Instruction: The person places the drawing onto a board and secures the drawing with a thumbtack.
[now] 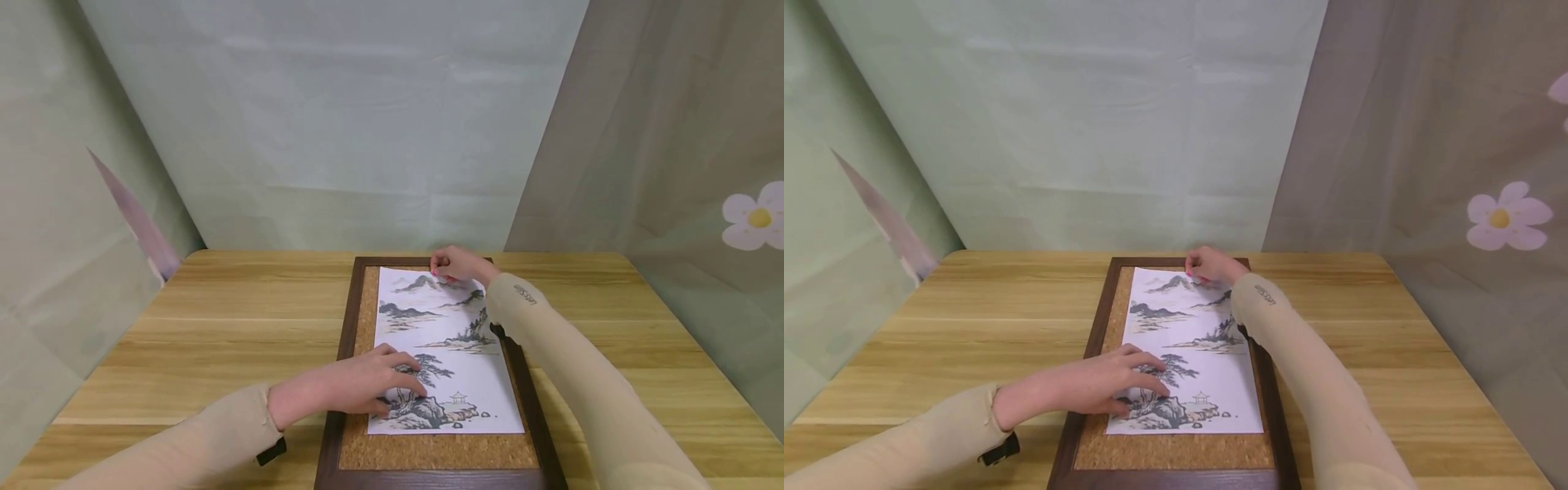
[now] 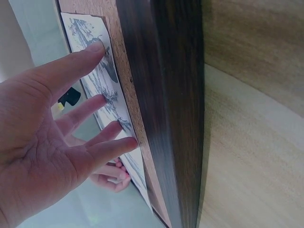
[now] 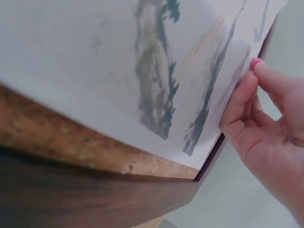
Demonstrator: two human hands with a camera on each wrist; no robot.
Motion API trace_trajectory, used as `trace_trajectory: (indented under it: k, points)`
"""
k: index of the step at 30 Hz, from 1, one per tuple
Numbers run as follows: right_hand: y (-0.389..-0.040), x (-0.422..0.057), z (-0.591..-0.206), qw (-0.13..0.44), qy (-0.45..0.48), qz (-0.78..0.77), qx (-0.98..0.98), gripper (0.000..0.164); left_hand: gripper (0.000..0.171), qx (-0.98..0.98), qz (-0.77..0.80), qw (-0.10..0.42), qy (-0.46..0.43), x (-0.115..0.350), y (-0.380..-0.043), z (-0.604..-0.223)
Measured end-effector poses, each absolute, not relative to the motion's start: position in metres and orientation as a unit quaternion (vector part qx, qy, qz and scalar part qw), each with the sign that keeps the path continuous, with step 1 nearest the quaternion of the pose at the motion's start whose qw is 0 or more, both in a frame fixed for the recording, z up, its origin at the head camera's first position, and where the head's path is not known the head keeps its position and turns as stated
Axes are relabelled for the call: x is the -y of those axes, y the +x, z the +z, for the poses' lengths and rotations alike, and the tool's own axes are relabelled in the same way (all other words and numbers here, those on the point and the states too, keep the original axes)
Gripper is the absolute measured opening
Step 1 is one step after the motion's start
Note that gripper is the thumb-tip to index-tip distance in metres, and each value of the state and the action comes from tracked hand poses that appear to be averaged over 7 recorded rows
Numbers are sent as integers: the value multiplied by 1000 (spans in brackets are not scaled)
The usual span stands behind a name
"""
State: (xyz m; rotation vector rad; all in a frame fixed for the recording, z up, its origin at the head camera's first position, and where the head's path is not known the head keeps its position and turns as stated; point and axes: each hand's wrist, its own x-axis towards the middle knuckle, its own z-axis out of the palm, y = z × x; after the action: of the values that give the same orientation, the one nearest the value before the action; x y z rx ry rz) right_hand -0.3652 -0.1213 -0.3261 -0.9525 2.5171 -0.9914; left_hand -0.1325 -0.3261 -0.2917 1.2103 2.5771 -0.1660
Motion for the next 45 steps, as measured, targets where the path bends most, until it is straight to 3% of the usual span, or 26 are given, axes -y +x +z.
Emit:
trace_trajectory:
  k: [45]
  points:
    - [-371,127,-332,136,-315,-335,-878,11,53,-898,-45,159,408,328,-129,-289]
